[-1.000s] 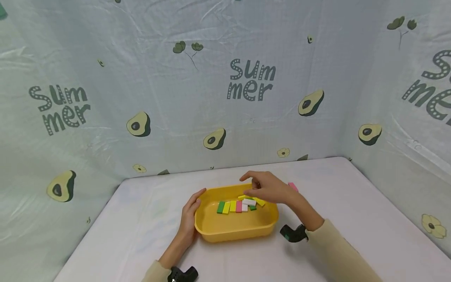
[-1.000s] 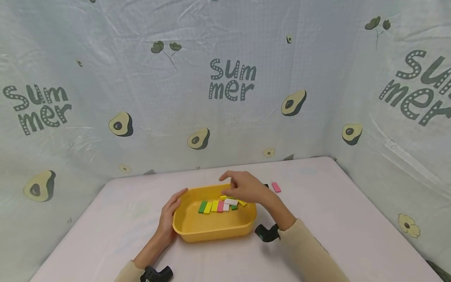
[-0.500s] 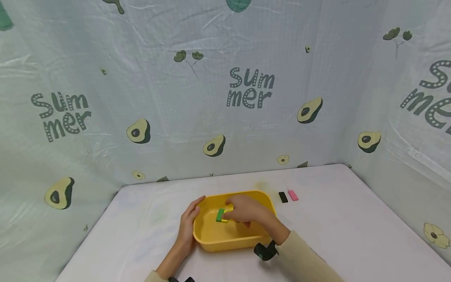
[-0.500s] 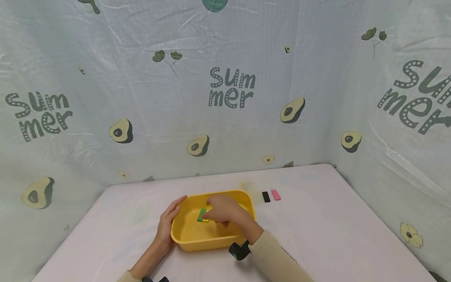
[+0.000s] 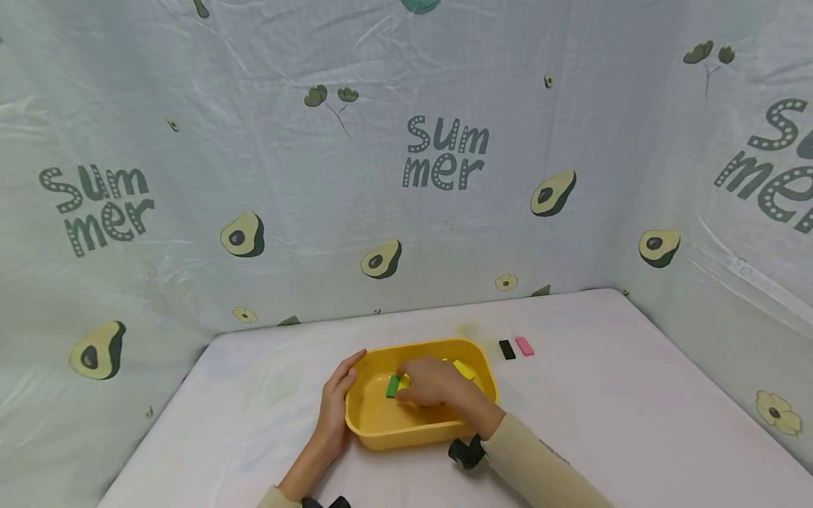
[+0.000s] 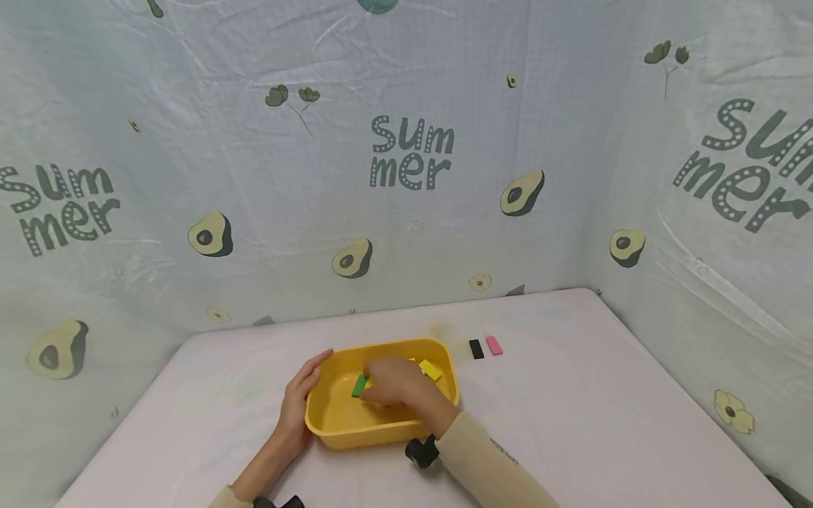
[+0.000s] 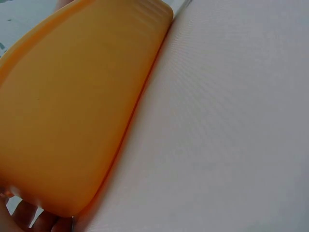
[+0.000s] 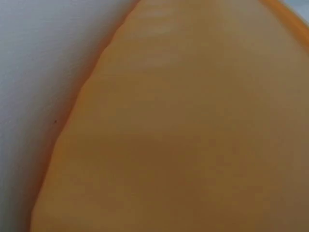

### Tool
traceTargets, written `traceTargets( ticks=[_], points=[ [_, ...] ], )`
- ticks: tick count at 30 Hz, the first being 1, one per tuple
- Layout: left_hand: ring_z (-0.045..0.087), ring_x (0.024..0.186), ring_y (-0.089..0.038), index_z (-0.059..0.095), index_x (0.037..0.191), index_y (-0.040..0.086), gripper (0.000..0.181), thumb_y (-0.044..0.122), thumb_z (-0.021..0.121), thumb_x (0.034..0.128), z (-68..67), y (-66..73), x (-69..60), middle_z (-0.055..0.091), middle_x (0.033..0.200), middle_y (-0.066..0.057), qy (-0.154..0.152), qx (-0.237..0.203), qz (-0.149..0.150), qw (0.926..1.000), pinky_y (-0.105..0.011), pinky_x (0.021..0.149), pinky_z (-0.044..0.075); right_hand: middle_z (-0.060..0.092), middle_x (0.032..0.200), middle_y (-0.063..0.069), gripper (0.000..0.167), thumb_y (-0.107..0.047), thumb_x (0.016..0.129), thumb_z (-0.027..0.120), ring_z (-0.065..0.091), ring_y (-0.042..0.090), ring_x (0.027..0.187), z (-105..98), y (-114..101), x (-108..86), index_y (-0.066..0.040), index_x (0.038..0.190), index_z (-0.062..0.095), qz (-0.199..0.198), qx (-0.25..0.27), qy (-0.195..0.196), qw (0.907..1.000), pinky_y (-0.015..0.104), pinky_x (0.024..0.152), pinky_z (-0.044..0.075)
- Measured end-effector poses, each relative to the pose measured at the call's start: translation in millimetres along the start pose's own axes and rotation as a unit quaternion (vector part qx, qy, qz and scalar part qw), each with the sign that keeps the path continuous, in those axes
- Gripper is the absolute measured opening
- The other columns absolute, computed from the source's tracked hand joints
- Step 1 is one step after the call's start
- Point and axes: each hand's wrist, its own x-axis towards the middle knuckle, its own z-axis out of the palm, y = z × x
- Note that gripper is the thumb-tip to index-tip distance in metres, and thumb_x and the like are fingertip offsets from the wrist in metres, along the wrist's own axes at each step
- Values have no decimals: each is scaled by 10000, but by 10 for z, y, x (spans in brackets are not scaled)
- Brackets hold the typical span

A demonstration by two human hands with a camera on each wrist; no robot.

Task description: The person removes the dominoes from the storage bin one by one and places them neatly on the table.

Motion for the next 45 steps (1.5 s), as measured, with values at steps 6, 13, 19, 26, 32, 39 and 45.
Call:
traceTargets(
  ticks=[6, 13, 19, 26, 32, 39, 45],
  points=[
    [336, 1532, -252, 448, 1556, 72, 477, 207, 319, 1117, 5, 25, 21, 385, 1656, -80, -6, -1, 64, 10000, -50, 1045, 366, 726, 1174, -18, 414, -359, 935, 724, 567, 137, 900, 4, -21, 34, -187, 1310, 695, -274, -498, 131, 9983, 386, 939, 539],
    [340, 1535, -273, 453, 1555, 87, 476, 207, 305, 1119, 15, 37, 61, 378, 1660, -81, -23, 58, 133, 9999, -60, 1053, 370, 729, 1109, -44, 299, -275, 944, 705, 562, 131, 855, 4, -12, 67, -226, 1238, 726, -532, -867, 125, 9947, 350, 856, 538],
    [323, 1550, -259, 439, 1560, 67, 481, 207, 309, 1118, 24, 27, 64, 380, 1660, -75, 13, 169, 84, 9998, -51, 1061, 340, 708, 1058, -74, 376, -343, 892, 765, 565, 121, 859, 15, 3, 45, -251, 1253, 708, -656, -767, -109, 9948, 344, 843, 520],
    [325, 1547, -247, 462, 1553, 110, 473, 212, 313, 1117, 18, 50, 79, 376, 1663, -64, 41, 163, 62, 9998, -59, 1065, 340, 639, 929, -84, 407, -357, 899, 773, 539, 129, 829, -8, -31, 37, -227, 1275, 684, -647, -828, -171, 9943, 314, 811, 496],
    [338, 1535, -252, 468, 1549, 103, 471, 201, 307, 1117, 17, 49, 117, 386, 1656, -69, 52, 169, 144, 9997, -43, 1044, 351, 602, 848, -77, 397, -354, 894, 772, 532, 124, 774, -31, -24, 69, -182, 1242, 691, -654, -917, -118, 9936, 283, 716, 445],
    [328, 1552, -267, 472, 1550, 121, 471, 227, 318, 1118, 63, 26, 128, 391, 1656, -68, 47, 345, 117, 9993, -55, 1061, 340, 628, 883, -91, 410, -355, 882, 770, 549, 112, 794, -72, 51, 69, -165, 1241, 716, -759, -635, -57, 9951, 286, 762, 484],
    [322, 1556, -269, 474, 1547, 113, 472, 214, 322, 1112, 65, 5, 83, 394, 1655, -68, 149, 300, 12, 9994, -63, 1065, 336, 629, 861, -99, 433, -355, 888, 780, 544, 100, 755, -180, 60, -15, -183, 1276, 696, -904, -310, -77, 9954, 253, 718, 483]
  ],
)
